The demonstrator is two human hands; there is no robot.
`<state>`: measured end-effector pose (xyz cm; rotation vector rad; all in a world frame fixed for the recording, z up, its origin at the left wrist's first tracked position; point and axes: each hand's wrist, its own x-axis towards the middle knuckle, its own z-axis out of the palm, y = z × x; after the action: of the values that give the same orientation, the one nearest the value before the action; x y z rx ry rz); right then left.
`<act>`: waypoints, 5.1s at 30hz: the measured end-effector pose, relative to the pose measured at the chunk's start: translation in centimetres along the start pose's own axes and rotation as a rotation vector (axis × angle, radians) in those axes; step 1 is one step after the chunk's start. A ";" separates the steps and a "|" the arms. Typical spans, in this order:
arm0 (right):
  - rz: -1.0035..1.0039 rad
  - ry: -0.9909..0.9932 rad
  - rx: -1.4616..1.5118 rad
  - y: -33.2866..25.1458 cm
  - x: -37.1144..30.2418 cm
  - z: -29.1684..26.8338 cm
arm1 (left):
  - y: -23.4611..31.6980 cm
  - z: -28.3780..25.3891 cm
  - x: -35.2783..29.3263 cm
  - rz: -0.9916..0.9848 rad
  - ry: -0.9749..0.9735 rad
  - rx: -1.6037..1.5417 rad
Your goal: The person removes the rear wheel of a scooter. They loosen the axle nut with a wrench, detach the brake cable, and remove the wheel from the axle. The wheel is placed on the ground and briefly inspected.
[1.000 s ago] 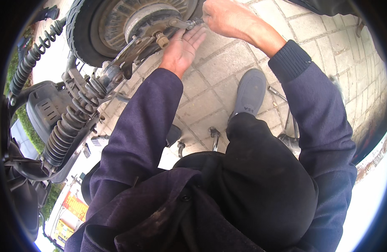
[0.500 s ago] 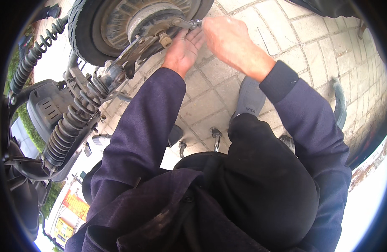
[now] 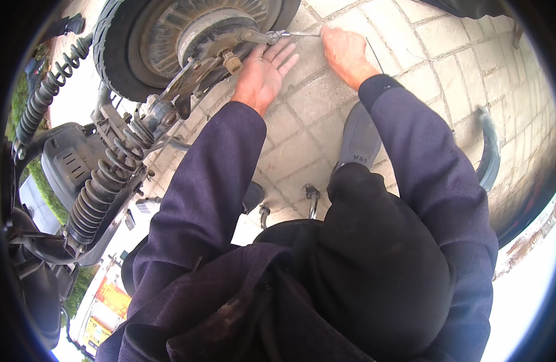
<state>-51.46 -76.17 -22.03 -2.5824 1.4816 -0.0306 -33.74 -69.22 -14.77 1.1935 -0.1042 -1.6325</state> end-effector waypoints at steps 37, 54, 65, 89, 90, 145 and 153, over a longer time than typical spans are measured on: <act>-0.172 0.063 0.445 -1.8 2.0 -15.0 | 0.4 -0.1 0.4 -0.030 0.033 -0.168; -0.379 0.144 0.383 -2.9 2.4 -15.6 | 0.4 0.1 0.2 -0.041 0.049 -0.166; -0.251 0.239 0.286 -5.6 -2.4 -13.2 | 0.1 -0.3 0.6 -0.052 0.084 -0.174; 0.020 -0.261 0.090 -8.2 -5.9 -3.8 | -0.4 -1.0 0.9 -0.006 0.023 -0.084; 0.009 -0.176 0.173 -7.7 -6.0 -2.9 | -0.5 -1.0 0.8 0.003 0.008 -0.087; -0.121 -0.103 0.239 -6.3 -4.5 -8.0 | 0.0 -0.1 0.6 -0.019 0.073 -0.164; -0.072 -0.092 0.158 -3.1 -2.3 -1.1 | -0.4 -0.2 0.8 0.007 0.020 -0.166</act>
<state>-50.11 -72.83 -20.29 -2.4748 1.2994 -0.0362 -33.80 -69.61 -15.61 1.0811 0.0400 -1.5904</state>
